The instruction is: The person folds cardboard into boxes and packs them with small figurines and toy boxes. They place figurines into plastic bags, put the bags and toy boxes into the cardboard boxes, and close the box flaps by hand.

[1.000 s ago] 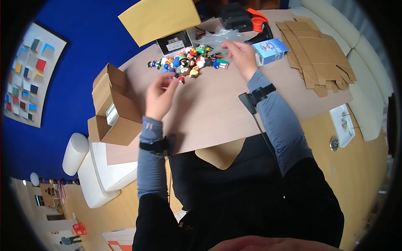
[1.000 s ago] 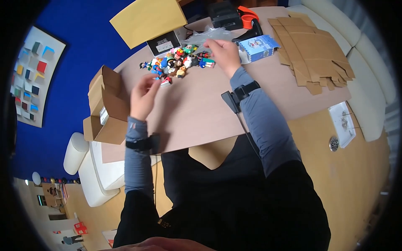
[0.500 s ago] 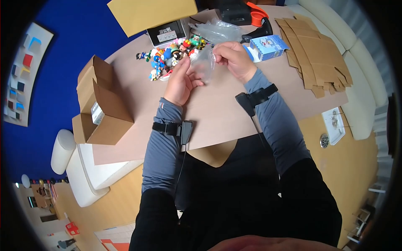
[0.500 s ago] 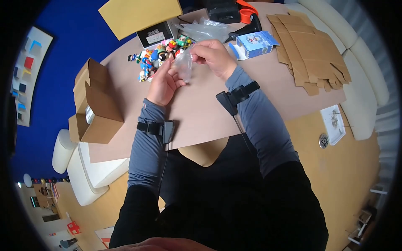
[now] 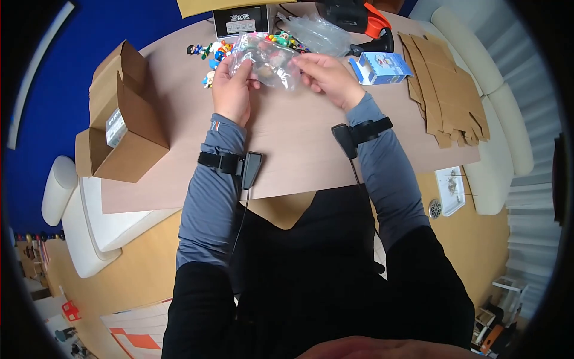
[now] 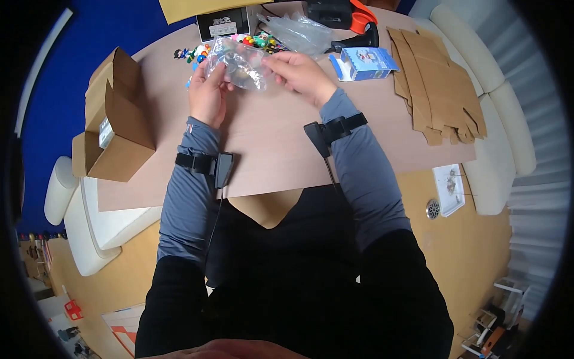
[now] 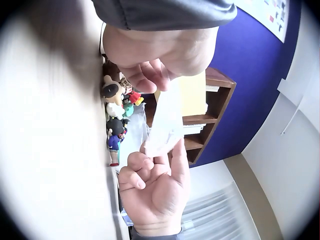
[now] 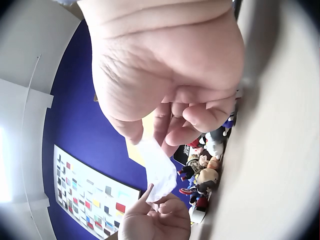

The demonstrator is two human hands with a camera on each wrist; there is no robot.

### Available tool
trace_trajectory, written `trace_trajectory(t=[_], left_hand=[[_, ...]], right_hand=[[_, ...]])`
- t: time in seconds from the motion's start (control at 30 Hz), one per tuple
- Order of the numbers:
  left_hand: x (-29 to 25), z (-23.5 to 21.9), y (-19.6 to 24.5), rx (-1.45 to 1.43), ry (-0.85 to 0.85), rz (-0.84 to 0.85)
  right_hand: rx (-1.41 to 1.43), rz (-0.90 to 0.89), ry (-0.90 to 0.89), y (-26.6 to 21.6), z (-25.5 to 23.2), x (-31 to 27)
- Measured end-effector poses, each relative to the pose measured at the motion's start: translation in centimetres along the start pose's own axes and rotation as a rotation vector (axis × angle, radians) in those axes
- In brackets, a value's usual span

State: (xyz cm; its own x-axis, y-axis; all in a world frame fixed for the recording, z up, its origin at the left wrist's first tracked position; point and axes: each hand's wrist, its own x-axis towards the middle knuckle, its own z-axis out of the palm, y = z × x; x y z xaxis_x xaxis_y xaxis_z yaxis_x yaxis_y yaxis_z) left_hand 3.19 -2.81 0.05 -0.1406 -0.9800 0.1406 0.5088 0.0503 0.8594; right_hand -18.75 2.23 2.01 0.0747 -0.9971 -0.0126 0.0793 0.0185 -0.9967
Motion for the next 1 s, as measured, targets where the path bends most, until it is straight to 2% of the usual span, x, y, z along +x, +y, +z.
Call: trace_trajectory(t=[0.07, 0.13, 0.2, 0.33, 0.37, 0.4, 0.43, 0.47, 0.5, 0.53, 0.6, 0.63, 0.7, 0.77, 0.83, 0.87, 0.93, 0.97, 1.0], left_hand=[[0.0, 0.1, 0.0, 0.072, 0.051, 0.014], [-0.1, 0.2, -0.2, 0.147, 0.101, 0.025], [0.0, 0.3, -0.6, 0.392, 0.243, 0.211], [0.3, -0.1, -0.4, 0.411, 0.146, 0.267], [0.0, 0.1, -0.3, 0.482, 0.094, 0.245], [-0.3, 0.4, -0.1, 0.552, 0.041, 0.223], [-0.4, 0.9, 0.0, 0.55, 0.042, 0.224], [-0.6, 1.4, 0.0, 0.463, 0.089, 0.106], [-0.7, 1.7, 0.2, 0.374, 0.134, -0.012], [-0.9, 1.8, 0.6, 0.372, 0.137, -0.011], [-1.1, 1.8, 1.1, 0.181, 0.033, -0.138], [-0.8, 1.3, 0.8, 0.18, 0.032, -0.139], [-0.2, 0.3, 0.0, 0.168, -0.114, -0.187], [-0.4, 0.6, 0.2, 0.181, -0.095, -0.127], [-0.4, 0.6, 0.2, 0.194, -0.075, -0.071], [-0.1, 0.4, 0.3, 0.14, -0.029, -0.028], [0.0, 0.3, 0.5, 0.103, 0.07, 0.054], [0.0, 0.3, 0.6, 0.103, 0.067, 0.054], [0.0, 0.2, 0.7, 0.065, 0.043, 0.064]], right_hand=[[-0.038, 0.031, -0.069, -0.1, 0.0, 0.1], [-0.003, -0.033, -0.001, -0.1, 0.1, 0.0], [-0.013, -0.087, 0.038, -0.3, 0.1, -0.1], [0.011, -0.2, 0.093, -0.2, -0.3, 0.2], [0.009, -0.201, 0.094, -0.3, -0.3, 0.1], [0.127, -0.164, 0.051, -0.3, -0.3, 0.0], [0.245, -0.126, 0.008, -0.5, -0.3, -0.1], [0.242, -0.126, 0.007, -0.4, -0.4, 0.0], [0.303, -0.178, -0.038, 0.0, -0.6, 0.2], [0.364, -0.228, -0.083, 0.2, -0.7, 0.3], [0.414, -0.237, -0.086, 0.7, -1.0, 0.6], [0.466, -0.247, -0.086, 0.7, -1.2, 0.6], [0.415, -0.239, -0.024, 0.7, -1.4, 0.5], [0.363, -0.232, 0.04, 0.3, -1.1, 0.5], [0.237, -0.387, 0.397, 0.5, -0.1, 0.8], [0.237, -0.386, 0.402, 0.8, -0.6, 1.0], [-0.014, -0.534, 0.506, 0.6, -1.0, 1.2], [-0.014, -0.535, 0.508, 0.1, -0.9, 0.8], [-0.02, -0.393, 0.349, -0.4, -0.9, 0.1]])
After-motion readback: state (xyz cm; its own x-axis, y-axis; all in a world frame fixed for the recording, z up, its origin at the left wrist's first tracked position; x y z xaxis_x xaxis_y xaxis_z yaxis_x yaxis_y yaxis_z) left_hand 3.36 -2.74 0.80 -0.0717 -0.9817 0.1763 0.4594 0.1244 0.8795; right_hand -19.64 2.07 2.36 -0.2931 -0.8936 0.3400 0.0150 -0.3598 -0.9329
